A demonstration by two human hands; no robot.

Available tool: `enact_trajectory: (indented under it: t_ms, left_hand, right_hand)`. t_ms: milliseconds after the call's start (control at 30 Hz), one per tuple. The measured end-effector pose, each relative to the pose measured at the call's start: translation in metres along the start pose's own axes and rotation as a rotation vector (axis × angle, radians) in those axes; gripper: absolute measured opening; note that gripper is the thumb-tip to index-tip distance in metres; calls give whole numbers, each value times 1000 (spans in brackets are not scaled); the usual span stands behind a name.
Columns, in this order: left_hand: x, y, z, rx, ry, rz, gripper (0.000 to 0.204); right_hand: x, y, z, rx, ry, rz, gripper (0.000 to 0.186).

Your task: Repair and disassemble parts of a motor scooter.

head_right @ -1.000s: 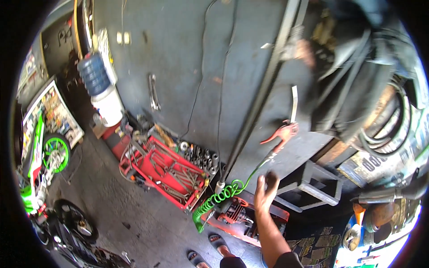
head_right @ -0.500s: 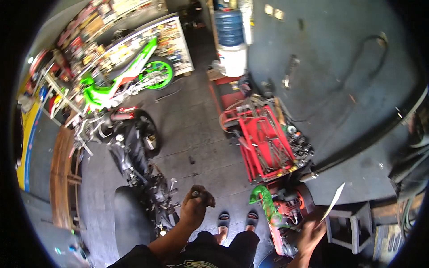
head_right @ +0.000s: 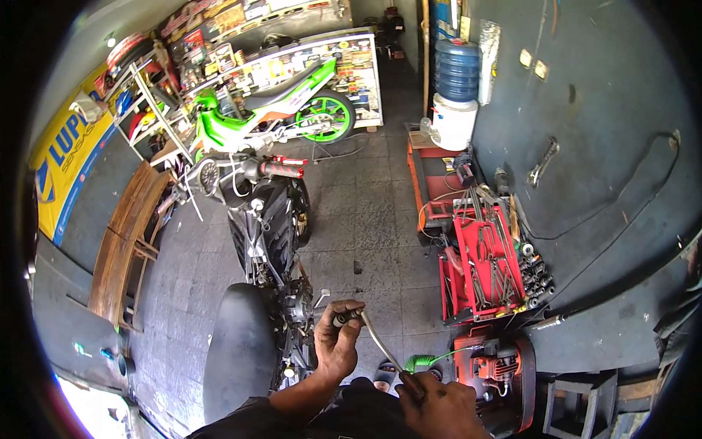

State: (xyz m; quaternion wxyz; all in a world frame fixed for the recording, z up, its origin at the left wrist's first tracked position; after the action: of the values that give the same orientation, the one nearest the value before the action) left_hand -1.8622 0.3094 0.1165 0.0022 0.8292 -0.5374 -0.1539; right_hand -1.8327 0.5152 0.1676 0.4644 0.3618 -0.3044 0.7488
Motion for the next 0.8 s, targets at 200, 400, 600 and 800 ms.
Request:
enact_trajectory:
  t_ms: [200,400,600,800]
  left_hand:
    - [33,5,-23,-99,129,-44,24]
    - [43,5,-38,-252,300,6,27]
    - [48,7,-43,-273,349,43,26]
    - [47,9,-3,102,-462,154,26]
  right_hand:
    - [9,9,35,268,-96,1,20]
    - [4,10,48,255,-130,42,28]
    - [8,11,57,206,-174,82,30]
    - [6,12,56,161,-144,130,28]
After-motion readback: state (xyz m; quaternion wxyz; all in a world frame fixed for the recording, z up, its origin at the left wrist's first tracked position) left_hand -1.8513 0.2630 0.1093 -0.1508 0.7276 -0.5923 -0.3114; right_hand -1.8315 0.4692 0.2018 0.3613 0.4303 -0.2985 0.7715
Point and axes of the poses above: each hand's wrist, its own y-axis towards the middle knuckle, its own x-axis out of the back of the hand, z = x × y, the point moved 7 cm from there along y, towards the middle knuckle, and after that the axes turned 1 degree about y, right-handed, at the moved point
